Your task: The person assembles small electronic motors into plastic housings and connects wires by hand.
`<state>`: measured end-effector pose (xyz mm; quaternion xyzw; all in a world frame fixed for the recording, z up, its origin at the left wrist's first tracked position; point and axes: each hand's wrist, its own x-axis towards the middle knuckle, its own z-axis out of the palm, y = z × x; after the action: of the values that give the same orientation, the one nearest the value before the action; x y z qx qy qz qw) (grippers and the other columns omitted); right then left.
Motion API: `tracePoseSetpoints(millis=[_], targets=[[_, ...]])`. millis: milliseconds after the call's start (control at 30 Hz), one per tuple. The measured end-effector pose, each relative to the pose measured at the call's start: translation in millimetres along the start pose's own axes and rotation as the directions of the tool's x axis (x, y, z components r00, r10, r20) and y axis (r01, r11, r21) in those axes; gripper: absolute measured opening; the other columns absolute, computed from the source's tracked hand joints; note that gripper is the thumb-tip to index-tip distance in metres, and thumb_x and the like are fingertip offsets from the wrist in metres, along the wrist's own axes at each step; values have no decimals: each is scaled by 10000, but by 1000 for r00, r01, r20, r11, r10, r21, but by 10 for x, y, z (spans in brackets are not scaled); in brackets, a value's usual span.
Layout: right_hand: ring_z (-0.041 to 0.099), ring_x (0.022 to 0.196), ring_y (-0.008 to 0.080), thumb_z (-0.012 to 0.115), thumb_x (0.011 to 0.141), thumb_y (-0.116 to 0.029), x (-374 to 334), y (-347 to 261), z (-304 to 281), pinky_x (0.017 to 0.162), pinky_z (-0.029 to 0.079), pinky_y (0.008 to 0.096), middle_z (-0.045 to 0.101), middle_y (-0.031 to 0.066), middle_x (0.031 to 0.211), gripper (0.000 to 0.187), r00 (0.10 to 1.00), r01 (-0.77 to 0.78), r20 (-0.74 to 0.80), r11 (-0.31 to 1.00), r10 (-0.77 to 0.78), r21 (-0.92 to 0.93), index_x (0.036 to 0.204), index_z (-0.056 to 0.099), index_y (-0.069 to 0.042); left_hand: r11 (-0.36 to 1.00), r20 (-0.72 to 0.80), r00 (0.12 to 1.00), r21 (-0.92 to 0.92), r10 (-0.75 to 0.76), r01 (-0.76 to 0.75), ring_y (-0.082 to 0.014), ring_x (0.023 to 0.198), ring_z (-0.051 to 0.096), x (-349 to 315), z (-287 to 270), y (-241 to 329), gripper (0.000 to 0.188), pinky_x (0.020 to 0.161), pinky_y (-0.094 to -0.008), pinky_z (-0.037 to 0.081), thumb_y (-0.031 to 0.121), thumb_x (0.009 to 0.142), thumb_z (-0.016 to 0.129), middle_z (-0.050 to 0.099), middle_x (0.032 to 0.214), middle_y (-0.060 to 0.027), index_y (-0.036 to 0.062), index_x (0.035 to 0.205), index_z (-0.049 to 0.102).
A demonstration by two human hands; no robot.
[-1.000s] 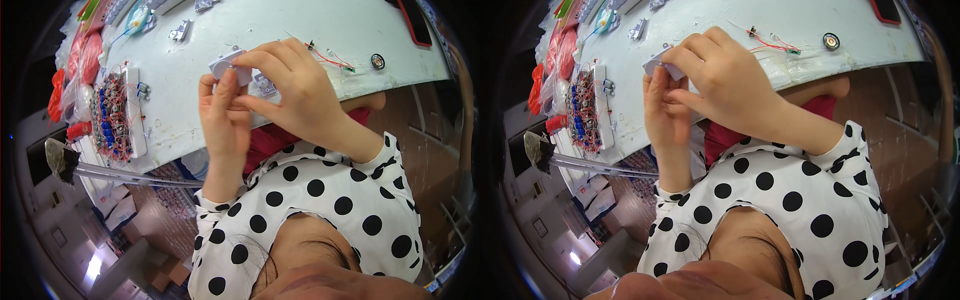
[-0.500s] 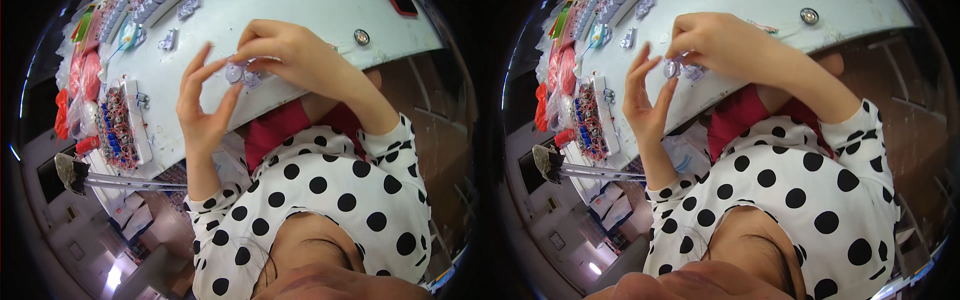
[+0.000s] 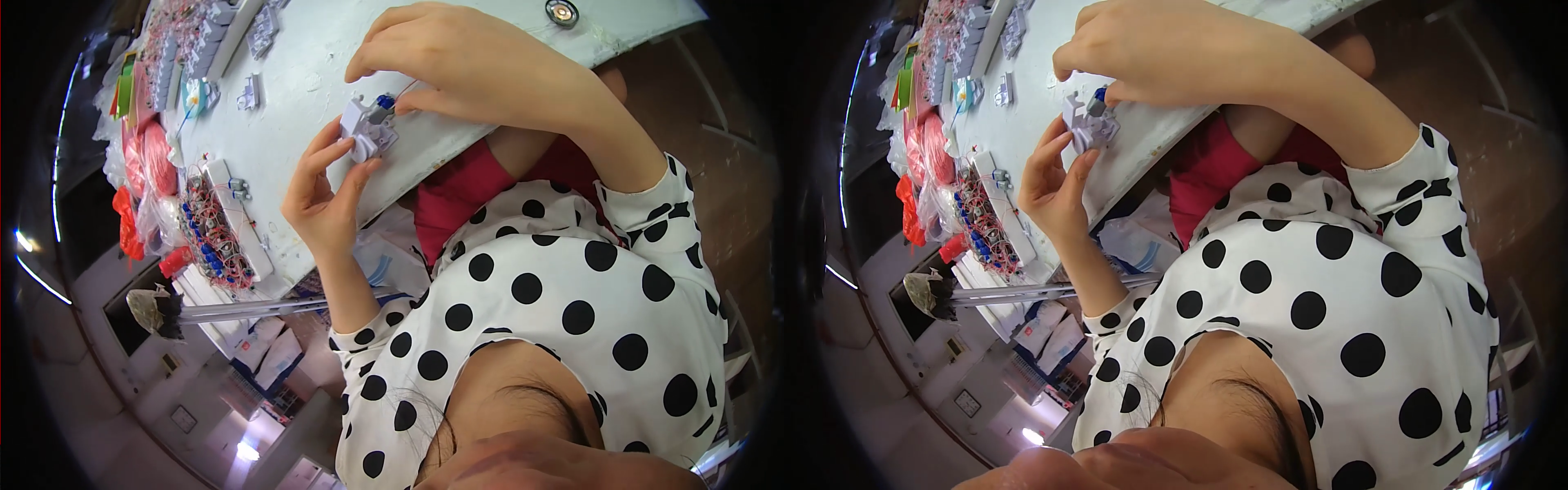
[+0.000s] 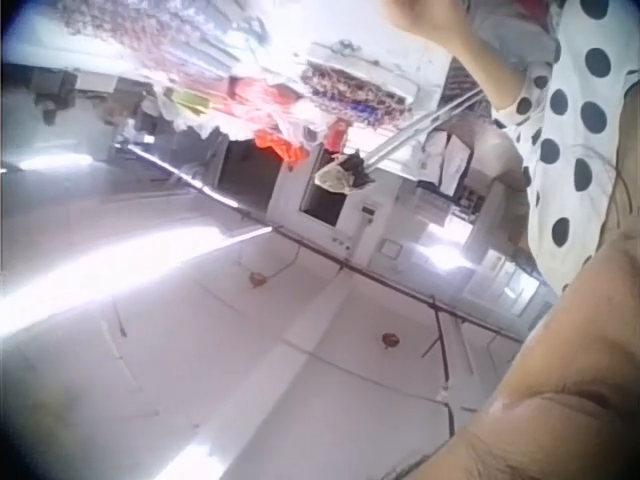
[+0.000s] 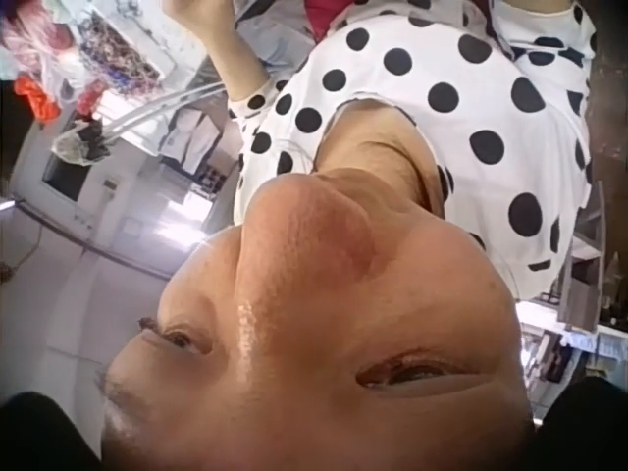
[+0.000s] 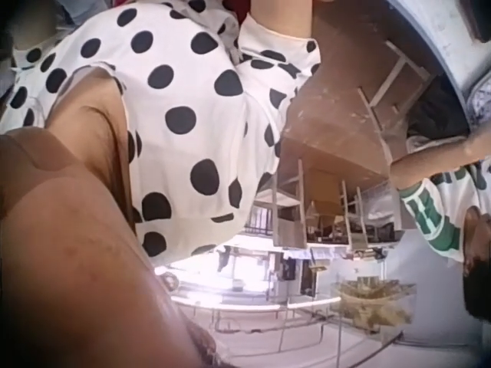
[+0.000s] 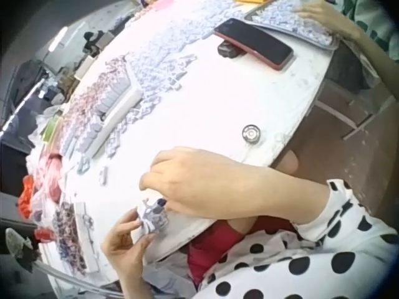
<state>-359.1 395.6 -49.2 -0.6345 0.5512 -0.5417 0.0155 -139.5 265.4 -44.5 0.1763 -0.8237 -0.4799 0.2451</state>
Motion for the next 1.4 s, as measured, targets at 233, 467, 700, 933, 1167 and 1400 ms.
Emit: tracePoseSetpoints(millis=[233, 467, 700, 933, 1167, 1400], targets=[[627, 862, 270, 645, 774, -95, -115, 114, -49, 851, 477, 358, 687, 85, 753, 100, 985, 26, 170, 963, 21, -269, 752, 717, -29, 983, -93, 995, -181, -25, 8, -353, 1248, 596, -84, 45, -213, 397, 1072, -467, 466, -158, 734, 783, 598, 1313, -324, -59, 1099, 663], [639, 940, 193, 693, 755, -105, -190, 115, 100, 961, 494, 352, 663, 22, 811, 53, 991, -67, 84, 934, 103, -350, 790, 725, -80, 991, -126, 992, -133, -6, -11, -386, 1240, 596, -97, 10, -219, 361, 1027, -475, 522, -171, 742, 759, 554, 1341, -363, -44, 1067, 671], [672, 870, 258, 675, 761, -91, -199, 84, 58, 850, 515, 368, 703, 101, 821, 92, 991, 0, 124, 923, 51, -384, 816, 722, -34, 998, -123, 991, -22, 51, -54, -381, 1255, 589, -123, 63, -157, 354, 1022, -467, 524, -202, 734, 743, 560, 1347, -347, -44, 1045, 683], [690, 867, 244, 703, 735, -120, -317, 135, 191, 818, 534, 327, 707, 71, 802, 96, 992, -101, -112, 930, 65, -352, 783, 741, -47, 988, -112, 984, 73, 141, -134, -373, 1206, 619, -145, 69, -263, 342, 1010, -460, 534, -184, 765, 729, 570, 1338, -342, -31, 1065, 673], [690, 853, 252, 698, 724, -111, -239, 70, 143, 812, 535, 326, 710, 89, 807, 89, 995, -86, -83, 929, 60, -359, 771, 744, -51, 974, -73, 983, 165, 169, -155, -372, 1208, 619, -152, 42, -168, 348, 1014, -456, 532, -188, 758, 730, 571, 1336, -343, -44, 1069, 667], [683, 840, 215, 699, 729, -111, -313, 127, 146, 840, 513, 311, 699, 58, 765, 34, 998, -67, -15, 897, 67, -437, 723, 723, -86, 996, -94, 992, 45, 79, -76, -399, 1306, 552, -171, 127, -267, 364, 1110, -502, 417, -176, 704, 792, 607, 1316, -311, -38, 1024, 690]])
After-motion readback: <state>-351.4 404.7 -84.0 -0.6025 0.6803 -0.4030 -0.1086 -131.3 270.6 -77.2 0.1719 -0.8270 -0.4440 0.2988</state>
